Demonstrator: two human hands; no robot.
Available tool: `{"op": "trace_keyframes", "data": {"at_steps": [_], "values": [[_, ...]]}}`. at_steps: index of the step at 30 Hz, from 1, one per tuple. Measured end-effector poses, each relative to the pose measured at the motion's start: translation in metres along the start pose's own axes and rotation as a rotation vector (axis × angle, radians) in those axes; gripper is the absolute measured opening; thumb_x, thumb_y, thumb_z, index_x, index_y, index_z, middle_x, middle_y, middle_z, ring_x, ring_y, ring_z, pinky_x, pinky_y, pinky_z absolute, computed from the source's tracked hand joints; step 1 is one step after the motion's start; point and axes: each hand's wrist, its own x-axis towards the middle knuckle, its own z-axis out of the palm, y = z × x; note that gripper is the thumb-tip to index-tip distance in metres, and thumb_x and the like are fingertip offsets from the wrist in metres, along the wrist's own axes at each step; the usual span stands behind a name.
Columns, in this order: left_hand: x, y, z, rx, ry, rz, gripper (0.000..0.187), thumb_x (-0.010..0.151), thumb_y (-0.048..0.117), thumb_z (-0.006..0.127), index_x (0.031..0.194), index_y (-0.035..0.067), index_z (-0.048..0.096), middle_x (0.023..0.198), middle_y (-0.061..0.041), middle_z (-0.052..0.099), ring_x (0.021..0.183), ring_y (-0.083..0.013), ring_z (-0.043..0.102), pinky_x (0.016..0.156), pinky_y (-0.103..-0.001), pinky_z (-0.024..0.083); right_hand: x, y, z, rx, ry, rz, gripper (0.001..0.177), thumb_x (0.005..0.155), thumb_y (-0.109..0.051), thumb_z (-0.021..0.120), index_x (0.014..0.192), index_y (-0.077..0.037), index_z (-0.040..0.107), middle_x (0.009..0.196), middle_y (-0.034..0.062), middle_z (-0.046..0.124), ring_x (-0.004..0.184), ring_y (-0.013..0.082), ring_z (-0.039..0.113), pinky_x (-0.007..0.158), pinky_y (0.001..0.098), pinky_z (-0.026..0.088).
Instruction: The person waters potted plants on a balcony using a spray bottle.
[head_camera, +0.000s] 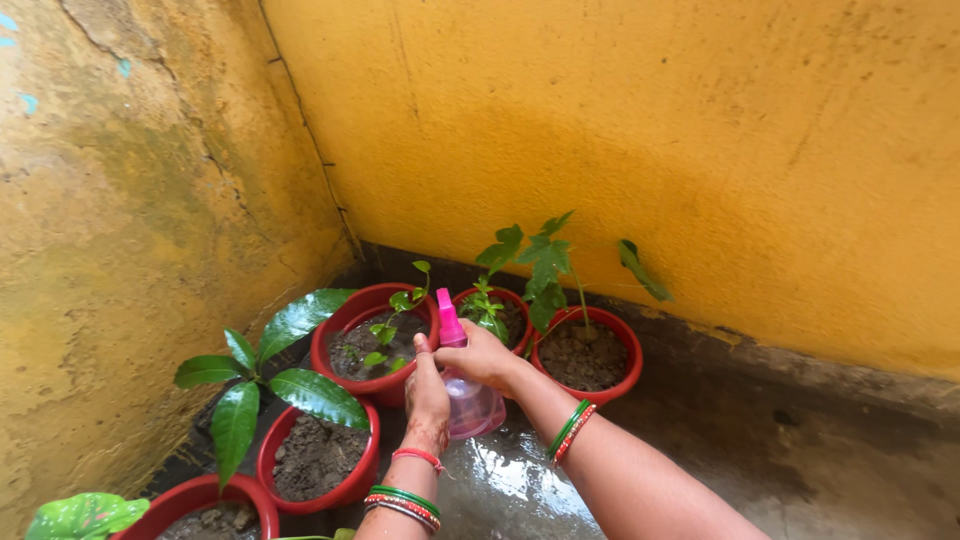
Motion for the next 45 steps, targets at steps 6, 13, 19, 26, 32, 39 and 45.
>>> {"op": "trace_keyframes", "data": {"at_steps": [6, 13, 19, 26, 32, 39, 45], "values": [[0.000, -0.013, 0.017, -0.068, -0.071, -0.047, 0.092, 0.094, 0.075, 0.033, 0.130, -0.002, 0.067, 0.125, -0.016, 0.072, 0.111, -0.0236, 0.069, 0.093, -0.037, 0.054, -0.015, 0.000, -0.011, -0.057, 0.149, 0.068, 0.031, 0.075, -0.020, 0.076, 0.101, -0.006, 0.066, 0.085, 0.0036, 0.068, 0.075, 0.0141, 0.064, 0.070, 0.0326, 0.053], [-0.005, -0.015, 0.020, -0.018, -0.064, -0.057, 0.091, 0.095, 0.074, 0.033, 0.127, -0.003, 0.069, 0.119, -0.016, 0.074, 0.108, -0.0236, 0.071, 0.092, -0.037, 0.054, -0.029, -0.007, -0.013, -0.037, 0.168, 0.098, 0.032, 0.074, -0.023, 0.079, 0.098, -0.008, 0.064, 0.083, 0.0032, 0.067, 0.074, 0.0138, 0.064, 0.069, 0.0323, 0.054], [-0.005, -0.007, 0.028, 0.005, -0.089, 0.000, 0.091, 0.096, 0.073, 0.033, 0.118, -0.006, 0.075, 0.116, -0.013, 0.075, 0.105, -0.0209, 0.068, 0.095, -0.036, 0.050, -0.030, -0.008, -0.020, 0.000, 0.203, 0.047, 0.033, 0.074, -0.023, 0.079, 0.098, -0.009, 0.062, 0.084, 0.0028, 0.066, 0.076, 0.0132, 0.063, 0.070, 0.0314, 0.054], [-0.005, 0.015, 0.032, -0.104, -0.105, 0.032, 0.085, 0.097, 0.070, 0.033, 0.137, 0.000, 0.061, 0.130, -0.014, 0.068, 0.116, -0.0216, 0.063, 0.100, -0.036, 0.049, -0.008, -0.019, -0.025, -0.053, 0.199, 0.044, 0.030, 0.073, -0.020, 0.076, 0.098, -0.006, 0.066, 0.083, 0.0050, 0.069, 0.074, 0.0154, 0.066, 0.071, 0.0321, 0.055], [0.000, 0.024, 0.035, 0.017, -0.082, 0.066, 0.087, 0.096, 0.071, 0.031, 0.141, 0.002, 0.058, 0.137, -0.015, 0.065, 0.125, -0.0227, 0.061, 0.105, -0.035, 0.045, -0.003, -0.016, -0.035, 0.086, 0.075, -0.013, 0.034, 0.078, -0.018, 0.077, 0.105, -0.006, 0.060, 0.090, 0.0039, 0.066, 0.080, 0.0135, 0.065, 0.074, 0.0322, 0.056], [0.001, 0.030, 0.046, 0.070, -0.053, 0.032, 0.088, 0.096, 0.072, 0.031, 0.132, -0.001, 0.065, 0.132, -0.016, 0.068, 0.121, -0.0238, 0.063, 0.103, -0.037, 0.047, -0.004, -0.026, -0.039, -0.054, 0.211, 0.020, 0.028, 0.077, -0.018, 0.075, 0.099, -0.006, 0.064, 0.085, 0.0042, 0.068, 0.076, 0.0141, 0.064, 0.070, 0.0334, 0.055], [0.007, 0.013, 0.033, -0.052, -0.245, 0.129, 0.080, 0.095, 0.069, 0.040, 0.128, 0.003, 0.071, 0.128, -0.011, 0.072, 0.116, -0.0183, 0.064, 0.101, -0.033, 0.047, -0.003, -0.014, -0.045, 0.079, 0.253, 0.033, 0.027, 0.074, -0.016, 0.072, 0.097, -0.005, 0.064, 0.083, 0.0064, 0.071, 0.075, 0.0162, 0.069, 0.070, 0.0336, 0.057]]}}
